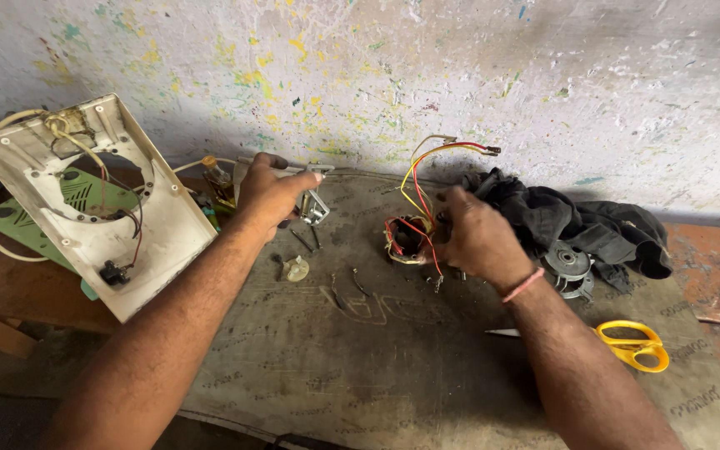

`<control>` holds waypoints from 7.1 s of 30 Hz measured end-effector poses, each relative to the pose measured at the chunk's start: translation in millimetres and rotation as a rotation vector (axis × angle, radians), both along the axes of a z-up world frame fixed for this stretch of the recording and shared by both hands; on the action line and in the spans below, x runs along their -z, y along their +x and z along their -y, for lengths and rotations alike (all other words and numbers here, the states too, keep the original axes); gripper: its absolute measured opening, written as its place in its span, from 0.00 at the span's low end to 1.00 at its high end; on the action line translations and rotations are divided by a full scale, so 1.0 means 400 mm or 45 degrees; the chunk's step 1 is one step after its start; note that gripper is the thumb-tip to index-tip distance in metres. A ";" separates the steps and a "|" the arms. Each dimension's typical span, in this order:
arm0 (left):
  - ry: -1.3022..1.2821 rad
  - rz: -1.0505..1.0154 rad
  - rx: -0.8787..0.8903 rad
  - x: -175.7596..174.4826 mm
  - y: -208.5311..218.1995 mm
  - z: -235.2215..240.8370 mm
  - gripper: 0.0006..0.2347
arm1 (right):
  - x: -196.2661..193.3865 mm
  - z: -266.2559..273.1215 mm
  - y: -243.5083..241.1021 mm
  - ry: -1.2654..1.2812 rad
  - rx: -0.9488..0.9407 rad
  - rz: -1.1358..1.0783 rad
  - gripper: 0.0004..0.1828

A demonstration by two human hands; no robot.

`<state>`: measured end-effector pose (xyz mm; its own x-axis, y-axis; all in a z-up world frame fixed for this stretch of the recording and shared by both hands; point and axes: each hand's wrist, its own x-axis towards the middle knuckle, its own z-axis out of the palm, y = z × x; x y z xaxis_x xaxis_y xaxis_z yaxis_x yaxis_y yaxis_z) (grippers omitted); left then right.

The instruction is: The person disassembles and cleans an electric fan motor. They separate the motor housing, handle internal wiring, and use a cloth to wipe down various metal and plastic components after applying liquid from a small bottle.

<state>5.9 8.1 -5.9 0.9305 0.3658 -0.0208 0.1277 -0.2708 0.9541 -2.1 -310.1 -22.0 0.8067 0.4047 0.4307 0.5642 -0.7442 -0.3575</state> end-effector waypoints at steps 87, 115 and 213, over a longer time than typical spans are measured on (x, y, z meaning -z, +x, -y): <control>0.764 0.447 0.586 0.056 0.070 0.192 0.08 | -0.071 -0.040 -0.129 0.067 -0.065 0.093 0.16; 0.158 0.311 1.056 0.186 0.176 0.137 0.12 | -0.012 -0.137 -0.096 0.047 0.226 0.108 0.31; 0.568 0.990 0.676 0.194 -0.023 0.246 0.58 | -0.016 -0.032 -0.028 0.494 -0.105 -0.003 0.20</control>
<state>-3.3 -90.4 -83.6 0.6727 -0.2676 0.6898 -0.7182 -0.4605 0.5217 -13.1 -297.4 -15.7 0.7797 0.2758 0.5622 0.6150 -0.5062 -0.6046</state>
